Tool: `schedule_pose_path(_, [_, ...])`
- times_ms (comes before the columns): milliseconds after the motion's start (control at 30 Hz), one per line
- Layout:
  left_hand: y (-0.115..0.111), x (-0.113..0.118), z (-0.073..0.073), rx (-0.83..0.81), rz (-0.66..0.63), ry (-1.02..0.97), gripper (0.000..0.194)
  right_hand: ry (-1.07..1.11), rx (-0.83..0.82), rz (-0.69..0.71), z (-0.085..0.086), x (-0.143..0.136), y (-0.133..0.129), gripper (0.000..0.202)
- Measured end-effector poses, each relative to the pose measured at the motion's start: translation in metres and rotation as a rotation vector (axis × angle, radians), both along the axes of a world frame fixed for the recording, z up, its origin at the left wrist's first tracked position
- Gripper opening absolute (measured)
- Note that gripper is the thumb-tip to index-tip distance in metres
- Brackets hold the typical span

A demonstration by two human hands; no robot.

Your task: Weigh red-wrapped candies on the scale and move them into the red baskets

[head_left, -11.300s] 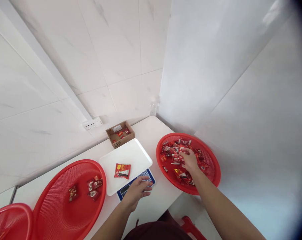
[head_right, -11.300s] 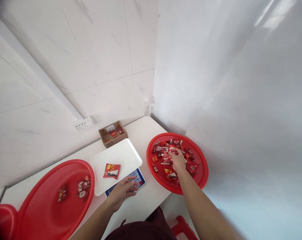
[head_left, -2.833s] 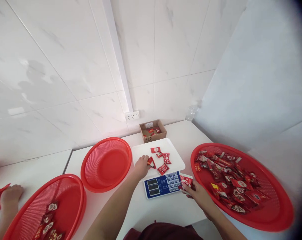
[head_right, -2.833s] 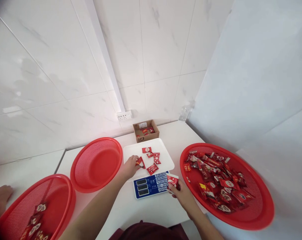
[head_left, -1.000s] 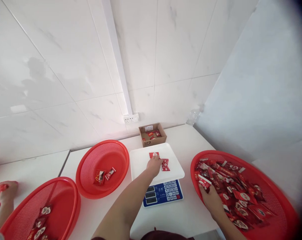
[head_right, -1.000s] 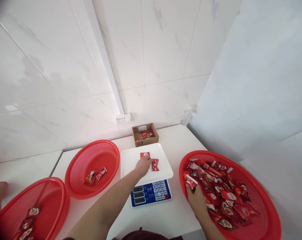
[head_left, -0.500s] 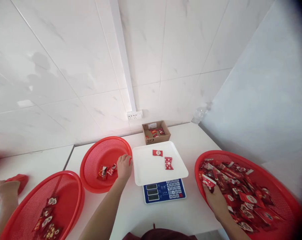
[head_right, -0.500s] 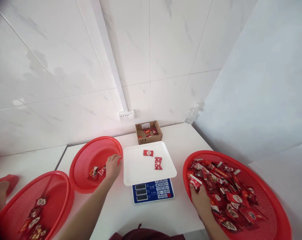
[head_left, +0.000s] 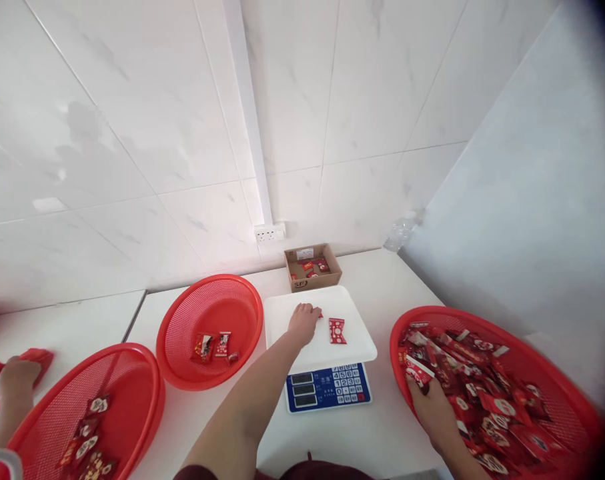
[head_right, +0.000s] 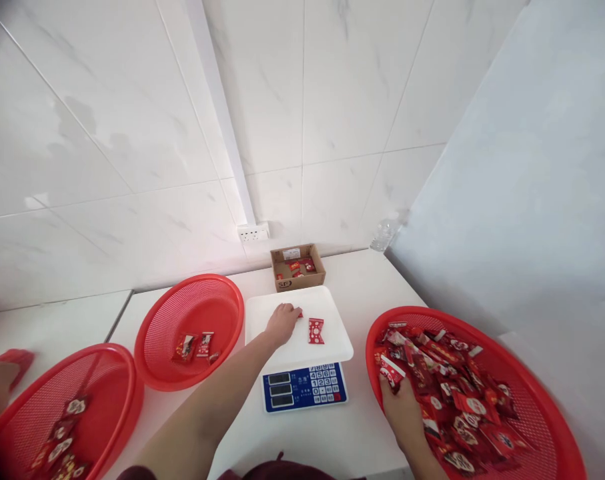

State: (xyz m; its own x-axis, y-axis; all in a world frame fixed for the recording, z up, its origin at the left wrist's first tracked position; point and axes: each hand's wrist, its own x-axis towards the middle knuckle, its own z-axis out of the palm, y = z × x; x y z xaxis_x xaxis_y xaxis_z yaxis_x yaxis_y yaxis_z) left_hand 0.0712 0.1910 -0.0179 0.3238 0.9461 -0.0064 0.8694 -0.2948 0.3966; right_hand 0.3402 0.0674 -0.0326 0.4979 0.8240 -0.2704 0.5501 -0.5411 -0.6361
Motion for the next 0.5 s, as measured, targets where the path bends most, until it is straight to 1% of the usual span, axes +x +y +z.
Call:
schedule_pose_path(67, [-0.008, -0.014, 0.001, 0.007, 0.066, -0.012, 0.038, -0.014, -0.023, 0.023, 0.001, 0.000, 0.000, 0.046])
schedule_pose_path(133, [-0.019, -0.034, 0.005, 0.030, 0.160, -0.027, 0.040, -0.039, -0.033, 0.039, -0.001, 0.002, -0.001, 0.047])
schedule_pose_path(300, [-0.047, -0.105, 0.021, 0.127, 0.481, -0.028, 0.039, -0.089, -0.063, 0.070, -0.007, 0.005, 0.000, 0.047])
schedule_pose_path(367, [-0.055, -0.126, 0.027, 0.157, 0.566, -0.016, 0.040, -0.090, -0.079, 0.067, -0.007, 0.005, 0.000, 0.048])
schedule_pose_path(400, [-0.057, -0.130, 0.029, 0.166, 0.579, -0.012, 0.039, -0.084, -0.082, 0.064, -0.006, 0.004, 0.000, 0.049])
schedule_pose_path(433, [-0.058, -0.130, 0.030, 0.170, 0.567, -0.012, 0.038, -0.076, -0.080, 0.058, -0.005, 0.004, 0.000, 0.050])
schedule_pose_path(467, [-0.058, -0.123, 0.030, 0.168, 0.531, -0.017, 0.037, -0.064, -0.071, 0.046, -0.005, 0.003, 0.000, 0.050])
schedule_pose_path(500, [-0.057, -0.112, 0.029, 0.158, 0.470, -0.026, 0.035, -0.043, -0.044, 0.035, -0.004, 0.003, 0.000, 0.051])
